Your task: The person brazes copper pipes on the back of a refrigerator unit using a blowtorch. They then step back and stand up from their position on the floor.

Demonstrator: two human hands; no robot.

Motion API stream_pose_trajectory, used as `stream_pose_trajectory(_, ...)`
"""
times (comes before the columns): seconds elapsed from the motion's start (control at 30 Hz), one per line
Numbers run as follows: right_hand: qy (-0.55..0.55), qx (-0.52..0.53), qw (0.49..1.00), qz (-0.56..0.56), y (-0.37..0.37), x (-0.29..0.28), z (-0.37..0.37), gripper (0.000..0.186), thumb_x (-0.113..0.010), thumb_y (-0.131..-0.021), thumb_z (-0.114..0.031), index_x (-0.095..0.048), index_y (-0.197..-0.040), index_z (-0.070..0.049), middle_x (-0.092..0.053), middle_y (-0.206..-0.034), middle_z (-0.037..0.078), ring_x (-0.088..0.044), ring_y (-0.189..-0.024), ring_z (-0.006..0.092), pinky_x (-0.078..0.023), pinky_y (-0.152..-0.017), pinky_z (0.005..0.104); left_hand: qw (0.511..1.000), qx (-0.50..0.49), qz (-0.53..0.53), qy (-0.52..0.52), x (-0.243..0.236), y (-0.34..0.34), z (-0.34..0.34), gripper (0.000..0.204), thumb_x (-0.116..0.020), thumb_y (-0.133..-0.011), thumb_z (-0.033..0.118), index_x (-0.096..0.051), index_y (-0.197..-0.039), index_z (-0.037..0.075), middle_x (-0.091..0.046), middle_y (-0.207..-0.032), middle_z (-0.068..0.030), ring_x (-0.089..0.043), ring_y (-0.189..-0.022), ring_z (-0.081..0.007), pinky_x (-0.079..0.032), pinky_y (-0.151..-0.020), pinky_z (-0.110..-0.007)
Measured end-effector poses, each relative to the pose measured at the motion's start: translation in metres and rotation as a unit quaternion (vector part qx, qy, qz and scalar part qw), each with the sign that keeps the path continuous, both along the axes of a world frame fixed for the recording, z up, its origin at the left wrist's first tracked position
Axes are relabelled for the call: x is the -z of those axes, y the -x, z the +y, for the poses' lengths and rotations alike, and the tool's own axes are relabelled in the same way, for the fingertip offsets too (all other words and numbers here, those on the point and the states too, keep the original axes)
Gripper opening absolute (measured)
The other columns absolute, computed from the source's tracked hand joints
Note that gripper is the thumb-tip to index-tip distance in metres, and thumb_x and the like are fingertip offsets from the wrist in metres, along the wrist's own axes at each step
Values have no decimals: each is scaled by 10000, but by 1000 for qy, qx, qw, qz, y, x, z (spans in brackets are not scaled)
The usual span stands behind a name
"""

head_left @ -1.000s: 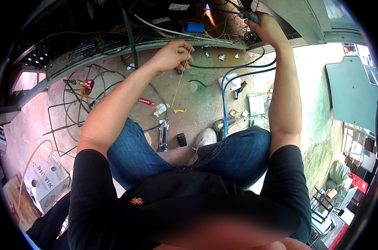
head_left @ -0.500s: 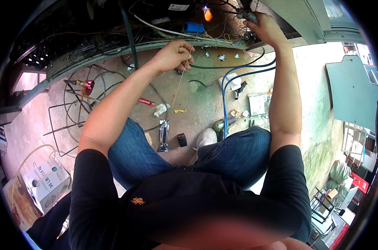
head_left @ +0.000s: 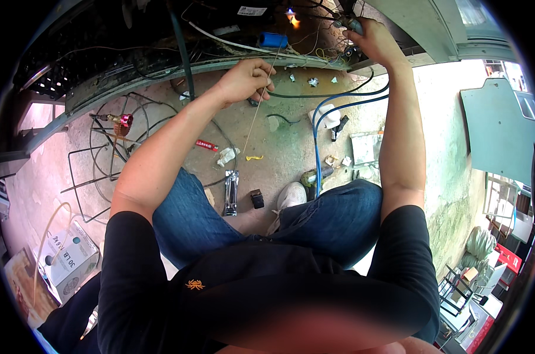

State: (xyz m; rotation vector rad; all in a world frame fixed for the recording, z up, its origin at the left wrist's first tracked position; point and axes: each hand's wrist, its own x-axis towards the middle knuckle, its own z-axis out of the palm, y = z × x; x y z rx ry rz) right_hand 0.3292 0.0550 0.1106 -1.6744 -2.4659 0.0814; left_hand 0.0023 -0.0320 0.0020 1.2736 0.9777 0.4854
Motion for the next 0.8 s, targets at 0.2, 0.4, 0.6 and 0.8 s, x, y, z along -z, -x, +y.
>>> stream_pose_trajectory(0.2,-1,-6,1000,8,-2,3,1,386,-690,-924,-332,-663,-1065,27,-696,-931,264,-664,-883,436,-511,-796,465,1000,-1,-1,-1,2,-1,0,346,-533,-990,95,-532,-1311,-33,-698,-1014,-95,-703,-811,-140,-581,-687,-282)
stream_pose_trajectory(0.4,9,-1,1000,1,2,-2,-1,364,-669,-922,-308,-672,-1094,13,-706,-968,266,-668,-961,446,-520,-847,507,1000,-4,-2,5,2,-1,-1,353,-524,-991,94,-527,-1320,-35,-697,-1024,-102,-703,-809,-140,-584,-687,-283)
stream_pose_trajectory(0.6,13,-2,1000,1,2,-4,-1,371,-678,-919,-318,-677,-1082,16,-705,-966,265,-668,-959,443,-519,-845,509,1000,-3,1,8,0,-1,-2,354,-530,-995,98,-525,-1322,-38,-696,-1018,-97,-701,-816,-140,-585,-690,-283)
stream_pose_trajectory(0.8,12,2,1000,6,0,-1,1,372,-681,-920,-317,-676,-1090,14,-707,-971,265,-666,-960,444,-520,-847,503,1000,-4,-1,4,2,-1,-2,354,-540,-997,101,-525,-1322,-38,-695,-1012,-91,-700,-822,-140,-582,-693,-282)
